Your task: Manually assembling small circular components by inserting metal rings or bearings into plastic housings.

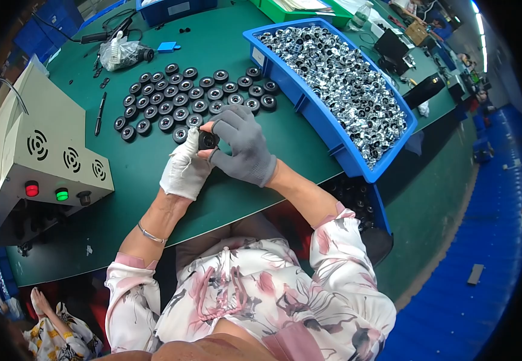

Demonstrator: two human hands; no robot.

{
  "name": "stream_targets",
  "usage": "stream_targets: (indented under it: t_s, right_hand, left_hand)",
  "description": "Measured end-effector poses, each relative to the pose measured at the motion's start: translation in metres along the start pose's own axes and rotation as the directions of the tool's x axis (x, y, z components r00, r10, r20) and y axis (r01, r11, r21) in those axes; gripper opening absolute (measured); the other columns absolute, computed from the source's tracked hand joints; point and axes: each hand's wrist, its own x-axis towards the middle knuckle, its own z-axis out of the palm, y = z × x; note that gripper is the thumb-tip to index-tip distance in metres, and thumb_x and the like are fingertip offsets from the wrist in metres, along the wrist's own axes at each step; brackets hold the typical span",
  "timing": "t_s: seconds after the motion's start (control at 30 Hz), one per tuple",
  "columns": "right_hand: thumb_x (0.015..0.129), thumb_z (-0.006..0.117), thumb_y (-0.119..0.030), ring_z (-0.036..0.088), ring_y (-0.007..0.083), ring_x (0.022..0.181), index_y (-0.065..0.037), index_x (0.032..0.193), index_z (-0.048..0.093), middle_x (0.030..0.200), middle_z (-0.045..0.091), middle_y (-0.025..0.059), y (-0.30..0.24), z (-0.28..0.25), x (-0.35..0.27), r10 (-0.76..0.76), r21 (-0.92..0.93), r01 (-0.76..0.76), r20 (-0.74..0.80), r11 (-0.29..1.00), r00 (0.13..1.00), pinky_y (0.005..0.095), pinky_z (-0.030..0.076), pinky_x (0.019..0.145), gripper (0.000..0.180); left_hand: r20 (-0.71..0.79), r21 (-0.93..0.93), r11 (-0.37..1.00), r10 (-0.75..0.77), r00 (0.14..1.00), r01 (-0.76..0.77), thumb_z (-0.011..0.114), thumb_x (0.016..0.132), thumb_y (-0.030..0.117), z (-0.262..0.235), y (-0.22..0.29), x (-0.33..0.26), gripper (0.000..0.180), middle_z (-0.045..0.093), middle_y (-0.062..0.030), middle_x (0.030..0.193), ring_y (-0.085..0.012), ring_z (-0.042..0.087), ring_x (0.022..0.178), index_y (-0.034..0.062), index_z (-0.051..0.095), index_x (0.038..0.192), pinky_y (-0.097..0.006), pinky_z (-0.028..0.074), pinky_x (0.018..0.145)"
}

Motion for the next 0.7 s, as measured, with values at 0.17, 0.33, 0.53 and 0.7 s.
stream_targets:
  t_s: [0.17, 0.33, 0.53, 0.7]
  right_hand:
    - [0.066, 0.084, -0.016, 0.06, 0.0315, 0.095, -0.004, 0.104, 0.07, 0.095, 0.064, 0.0113, 0.0, -0.001, -0.001, 0.041, -0.01, -0.04, 0.034, 0.999, 0.999, 0.0419, 0.05, 0.083, 0.042]
    - [0.085, 0.072, -0.01, 0.063, 0.0196, 0.095, 0.001, 0.114, 0.067, 0.099, 0.064, 0.0084, 0.0, -0.002, -0.002, 0.368, 0.453, -0.428, 0.219, 0.782, 0.904, 0.0352, 0.051, 0.085, 0.031]
    - [0.095, 0.061, -0.004, 0.065, 0.0127, 0.09, 0.005, 0.119, 0.062, 0.104, 0.064, 0.0061, 0.001, -0.014, 0.003, 0.457, 0.618, -0.668, 0.492, 0.416, 0.741, 0.0296, 0.052, 0.084, 0.025]
    - [0.091, 0.067, -0.006, 0.063, 0.0121, 0.095, 0.003, 0.109, 0.063, 0.102, 0.066, 0.0046, 0.012, -0.003, -0.006, 0.506, 0.477, -0.591, 0.307, 0.651, 0.806, 0.0283, 0.05, 0.087, 0.021]
  left_hand:
    - [0.008, -0.03, 1.0, 0.0, 1.0, 0.0, 0.058, 0.104, 0.036, 0.004, 0.0, 0.001, 0.037, 0.062, -0.0035, 0.111, -0.013, 0.061, 0.092, 0.0028, 0.062, 0.12, -0.031, 0.053, 0.081]
    - [0.08, 0.002, 1.0, -0.014, 0.997, 0.014, 0.057, 0.104, 0.039, -0.008, 0.006, 0.006, 0.038, 0.065, -0.0058, 0.094, -0.0154, 0.061, 0.081, 0.0025, 0.064, 0.113, -0.031, 0.052, 0.074]
    - [0.039, 0.16, 0.984, -0.08, 0.996, 0.073, 0.057, 0.103, 0.043, -0.004, 0.016, 0.005, 0.042, 0.066, -0.0067, 0.09, -0.0161, 0.062, 0.074, 0.0019, 0.065, 0.11, -0.03, 0.051, 0.068]
    - [0.003, 0.352, 0.934, 0.061, 0.998, -0.058, 0.062, 0.103, 0.032, -0.008, 0.01, 0.006, 0.034, 0.068, -0.0069, 0.091, -0.0129, 0.063, 0.074, -0.0009, 0.067, 0.112, -0.027, 0.052, 0.066]
